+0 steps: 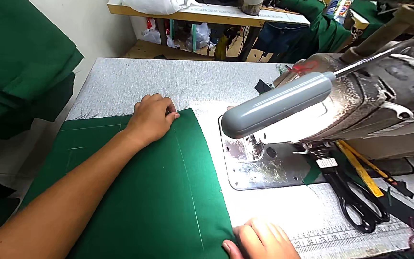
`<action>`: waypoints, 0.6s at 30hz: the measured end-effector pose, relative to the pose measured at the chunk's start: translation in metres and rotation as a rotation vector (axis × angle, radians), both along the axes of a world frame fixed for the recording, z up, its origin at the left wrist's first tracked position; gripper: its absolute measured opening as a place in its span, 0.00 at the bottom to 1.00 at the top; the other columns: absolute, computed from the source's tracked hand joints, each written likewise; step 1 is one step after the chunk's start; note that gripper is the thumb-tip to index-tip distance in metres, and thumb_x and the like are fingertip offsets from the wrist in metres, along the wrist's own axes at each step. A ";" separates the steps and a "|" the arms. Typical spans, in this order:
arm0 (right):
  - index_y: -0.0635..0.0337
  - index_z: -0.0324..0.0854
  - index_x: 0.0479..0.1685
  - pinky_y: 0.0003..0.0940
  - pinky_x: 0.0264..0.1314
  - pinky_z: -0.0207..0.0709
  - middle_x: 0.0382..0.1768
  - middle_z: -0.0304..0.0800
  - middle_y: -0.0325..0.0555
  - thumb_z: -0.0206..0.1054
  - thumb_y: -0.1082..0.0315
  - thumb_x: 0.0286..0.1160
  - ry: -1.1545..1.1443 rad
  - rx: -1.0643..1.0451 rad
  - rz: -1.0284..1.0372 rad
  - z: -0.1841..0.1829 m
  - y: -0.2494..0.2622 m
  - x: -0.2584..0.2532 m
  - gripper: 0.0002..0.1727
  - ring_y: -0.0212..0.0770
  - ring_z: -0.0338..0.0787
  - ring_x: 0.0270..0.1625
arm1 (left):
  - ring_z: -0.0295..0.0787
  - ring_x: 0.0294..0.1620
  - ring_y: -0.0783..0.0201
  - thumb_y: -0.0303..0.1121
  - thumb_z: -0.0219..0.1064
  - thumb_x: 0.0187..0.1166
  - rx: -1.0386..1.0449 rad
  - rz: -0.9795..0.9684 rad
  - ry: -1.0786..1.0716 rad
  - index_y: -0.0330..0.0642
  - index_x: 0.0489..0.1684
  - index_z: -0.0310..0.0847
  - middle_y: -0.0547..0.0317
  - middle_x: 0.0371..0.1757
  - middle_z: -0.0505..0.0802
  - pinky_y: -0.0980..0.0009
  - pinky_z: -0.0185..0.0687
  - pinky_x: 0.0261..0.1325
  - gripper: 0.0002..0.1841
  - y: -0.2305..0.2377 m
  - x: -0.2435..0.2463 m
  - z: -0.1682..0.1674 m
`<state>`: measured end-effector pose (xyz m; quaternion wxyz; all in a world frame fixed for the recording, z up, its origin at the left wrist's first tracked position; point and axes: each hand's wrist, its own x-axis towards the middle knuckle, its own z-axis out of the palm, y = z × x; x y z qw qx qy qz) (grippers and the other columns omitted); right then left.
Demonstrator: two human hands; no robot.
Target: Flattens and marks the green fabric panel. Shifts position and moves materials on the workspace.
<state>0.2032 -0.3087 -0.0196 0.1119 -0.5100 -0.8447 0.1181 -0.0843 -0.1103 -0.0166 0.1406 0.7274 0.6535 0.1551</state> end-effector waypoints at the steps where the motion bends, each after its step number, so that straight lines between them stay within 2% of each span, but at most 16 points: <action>1: 0.57 0.89 0.33 0.39 0.31 0.78 0.27 0.86 0.47 0.65 0.55 0.82 0.014 -0.003 -0.003 -0.001 0.000 -0.001 0.17 0.47 0.87 0.32 | 0.82 0.57 0.38 0.37 0.70 0.81 -0.007 0.004 -0.005 0.38 0.42 0.87 0.44 0.45 0.88 0.36 0.72 0.56 0.10 0.000 0.000 0.001; 4: 0.58 0.90 0.37 0.39 0.33 0.81 0.30 0.88 0.47 0.66 0.56 0.81 0.043 -0.011 -0.022 0.000 0.000 -0.003 0.15 0.47 0.89 0.34 | 0.82 0.59 0.39 0.36 0.69 0.82 -0.009 0.002 -0.026 0.38 0.45 0.85 0.45 0.49 0.88 0.36 0.72 0.59 0.09 0.002 0.000 -0.002; 7: 0.58 0.91 0.52 0.39 0.36 0.83 0.36 0.91 0.49 0.68 0.55 0.79 0.072 -0.009 -0.029 0.001 0.000 -0.004 0.17 0.47 0.91 0.37 | 0.85 0.58 0.42 0.33 0.70 0.81 0.009 0.011 -0.079 0.40 0.55 0.82 0.47 0.48 0.90 0.35 0.73 0.61 0.11 0.004 0.001 -0.005; 9: 0.55 0.91 0.60 0.38 0.37 0.82 0.38 0.90 0.49 0.68 0.55 0.80 0.081 -0.013 -0.017 0.002 0.001 -0.003 0.18 0.46 0.90 0.38 | 0.86 0.60 0.41 0.31 0.70 0.81 0.013 0.028 -0.121 0.39 0.62 0.83 0.45 0.50 0.92 0.34 0.72 0.66 0.15 0.002 0.004 -0.004; 13: 0.51 0.93 0.59 0.37 0.35 0.80 0.38 0.90 0.50 0.68 0.56 0.80 0.092 -0.021 0.002 0.003 0.002 -0.003 0.16 0.46 0.89 0.37 | 0.86 0.60 0.41 0.28 0.69 0.81 0.049 0.031 -0.166 0.35 0.52 0.87 0.41 0.51 0.92 0.38 0.73 0.68 0.09 -0.002 0.005 -0.002; 18: 0.58 0.91 0.59 0.39 0.37 0.81 0.40 0.91 0.52 0.66 0.57 0.82 0.111 -0.035 0.021 0.003 0.003 0.000 0.18 0.48 0.89 0.38 | 0.88 0.58 0.44 0.29 0.70 0.80 0.058 0.032 -0.170 0.37 0.55 0.87 0.44 0.50 0.93 0.42 0.77 0.67 0.10 0.002 0.001 -0.007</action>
